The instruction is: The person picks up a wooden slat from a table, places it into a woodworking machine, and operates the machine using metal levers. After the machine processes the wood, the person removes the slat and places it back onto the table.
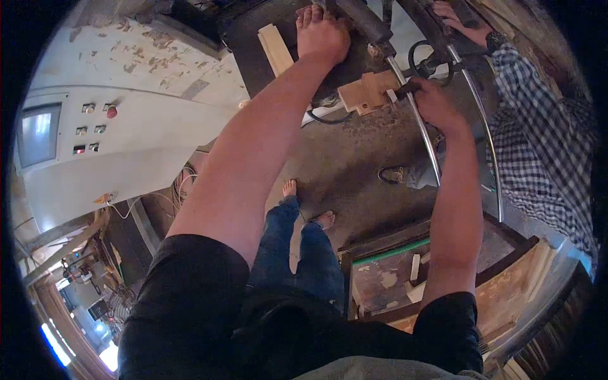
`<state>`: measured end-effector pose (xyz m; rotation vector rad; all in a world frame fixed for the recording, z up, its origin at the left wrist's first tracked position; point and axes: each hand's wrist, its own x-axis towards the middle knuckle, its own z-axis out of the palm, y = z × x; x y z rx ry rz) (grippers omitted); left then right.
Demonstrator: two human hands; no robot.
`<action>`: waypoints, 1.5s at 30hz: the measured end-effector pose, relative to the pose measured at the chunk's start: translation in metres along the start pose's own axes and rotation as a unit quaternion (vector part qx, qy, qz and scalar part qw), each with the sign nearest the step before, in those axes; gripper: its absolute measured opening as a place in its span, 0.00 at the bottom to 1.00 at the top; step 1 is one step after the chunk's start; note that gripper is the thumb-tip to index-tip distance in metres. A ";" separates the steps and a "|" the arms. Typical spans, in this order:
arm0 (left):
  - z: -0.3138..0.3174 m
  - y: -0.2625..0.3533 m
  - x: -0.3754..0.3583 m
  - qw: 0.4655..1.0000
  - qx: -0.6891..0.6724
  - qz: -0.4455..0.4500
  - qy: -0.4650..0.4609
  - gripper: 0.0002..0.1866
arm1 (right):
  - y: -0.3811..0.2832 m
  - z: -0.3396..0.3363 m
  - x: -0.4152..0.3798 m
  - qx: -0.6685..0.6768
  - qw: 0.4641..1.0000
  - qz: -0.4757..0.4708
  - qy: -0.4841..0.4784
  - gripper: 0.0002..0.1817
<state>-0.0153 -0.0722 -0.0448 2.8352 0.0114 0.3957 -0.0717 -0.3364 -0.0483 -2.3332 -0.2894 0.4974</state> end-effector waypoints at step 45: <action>-0.151 0.030 -0.262 0.763 -0.358 0.241 -0.480 0.20 | -0.132 0.187 -0.345 0.573 0.636 -0.078 0.511 0.13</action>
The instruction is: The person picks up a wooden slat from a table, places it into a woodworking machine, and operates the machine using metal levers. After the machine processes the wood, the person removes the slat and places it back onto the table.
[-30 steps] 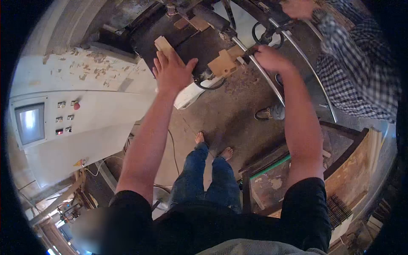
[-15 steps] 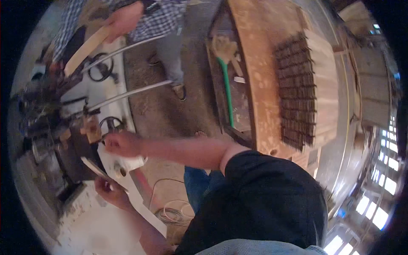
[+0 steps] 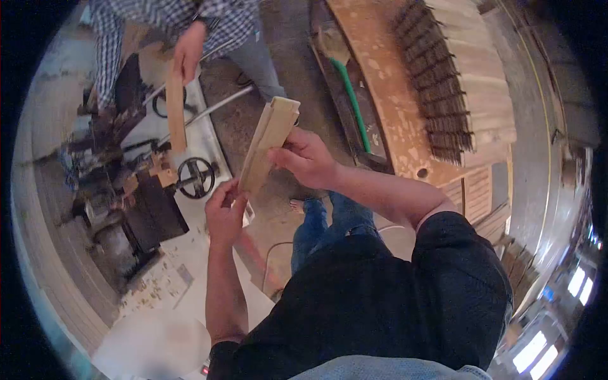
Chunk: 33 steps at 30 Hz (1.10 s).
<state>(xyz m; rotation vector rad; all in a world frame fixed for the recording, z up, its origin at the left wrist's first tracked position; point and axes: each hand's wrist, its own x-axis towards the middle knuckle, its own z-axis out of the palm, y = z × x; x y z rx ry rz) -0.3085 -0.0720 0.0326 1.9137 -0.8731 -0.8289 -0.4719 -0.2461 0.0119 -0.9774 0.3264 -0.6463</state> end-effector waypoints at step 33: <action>-0.187 -0.125 0.042 0.850 0.464 0.031 0.247 0.19 | -0.182 -0.332 -0.209 -0.376 0.400 -0.043 0.835 0.23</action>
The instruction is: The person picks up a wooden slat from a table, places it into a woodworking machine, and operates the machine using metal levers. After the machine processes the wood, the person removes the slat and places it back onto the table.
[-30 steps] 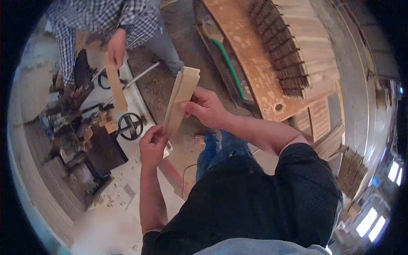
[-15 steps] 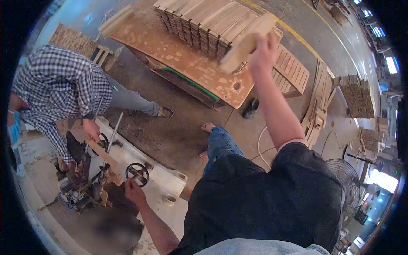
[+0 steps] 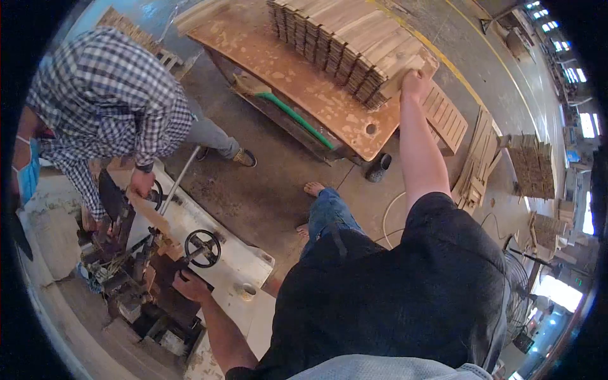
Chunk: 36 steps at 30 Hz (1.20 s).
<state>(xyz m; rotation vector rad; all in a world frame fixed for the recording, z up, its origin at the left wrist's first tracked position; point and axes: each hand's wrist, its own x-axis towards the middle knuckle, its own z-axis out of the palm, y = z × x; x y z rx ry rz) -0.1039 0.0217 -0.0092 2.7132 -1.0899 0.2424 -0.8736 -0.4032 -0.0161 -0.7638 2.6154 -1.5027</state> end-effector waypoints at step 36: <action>0.007 0.017 -0.004 0.997 -0.019 -0.075 -0.010 0.18 | -0.105 0.016 -0.467 0.250 0.645 -0.425 -0.584 0.27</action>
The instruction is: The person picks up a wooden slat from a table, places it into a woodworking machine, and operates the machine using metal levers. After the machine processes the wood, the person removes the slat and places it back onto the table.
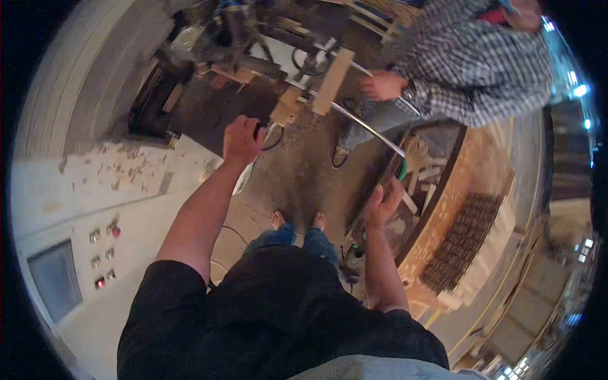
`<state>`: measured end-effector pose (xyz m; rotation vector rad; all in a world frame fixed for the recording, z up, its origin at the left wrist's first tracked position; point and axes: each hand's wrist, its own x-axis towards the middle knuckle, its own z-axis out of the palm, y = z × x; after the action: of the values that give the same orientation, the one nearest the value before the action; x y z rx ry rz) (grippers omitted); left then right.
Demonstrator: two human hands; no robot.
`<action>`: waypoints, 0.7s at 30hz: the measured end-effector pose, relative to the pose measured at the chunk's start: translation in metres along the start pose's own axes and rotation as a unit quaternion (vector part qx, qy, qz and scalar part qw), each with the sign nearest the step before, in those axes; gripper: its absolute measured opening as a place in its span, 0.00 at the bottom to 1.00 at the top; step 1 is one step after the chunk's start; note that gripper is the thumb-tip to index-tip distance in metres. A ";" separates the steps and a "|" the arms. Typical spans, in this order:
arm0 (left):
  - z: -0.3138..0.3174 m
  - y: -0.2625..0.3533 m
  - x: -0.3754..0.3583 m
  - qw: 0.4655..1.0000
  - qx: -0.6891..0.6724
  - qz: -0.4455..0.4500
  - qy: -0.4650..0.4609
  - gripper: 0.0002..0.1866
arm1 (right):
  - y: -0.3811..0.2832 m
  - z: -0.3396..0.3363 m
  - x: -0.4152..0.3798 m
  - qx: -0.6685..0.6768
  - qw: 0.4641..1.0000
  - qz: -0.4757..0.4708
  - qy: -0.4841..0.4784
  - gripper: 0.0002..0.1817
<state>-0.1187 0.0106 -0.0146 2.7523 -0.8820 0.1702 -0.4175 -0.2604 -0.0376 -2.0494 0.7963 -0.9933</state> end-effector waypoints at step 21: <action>-0.003 0.003 0.003 0.995 -0.071 -0.044 -0.062 0.17 | 0.053 0.108 0.209 -0.302 0.794 -0.173 -0.499 0.26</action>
<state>-0.1182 0.0079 -0.0108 2.6851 -0.7679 -0.0783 -0.2316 -0.4141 -0.0467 -2.8545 0.1335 0.3553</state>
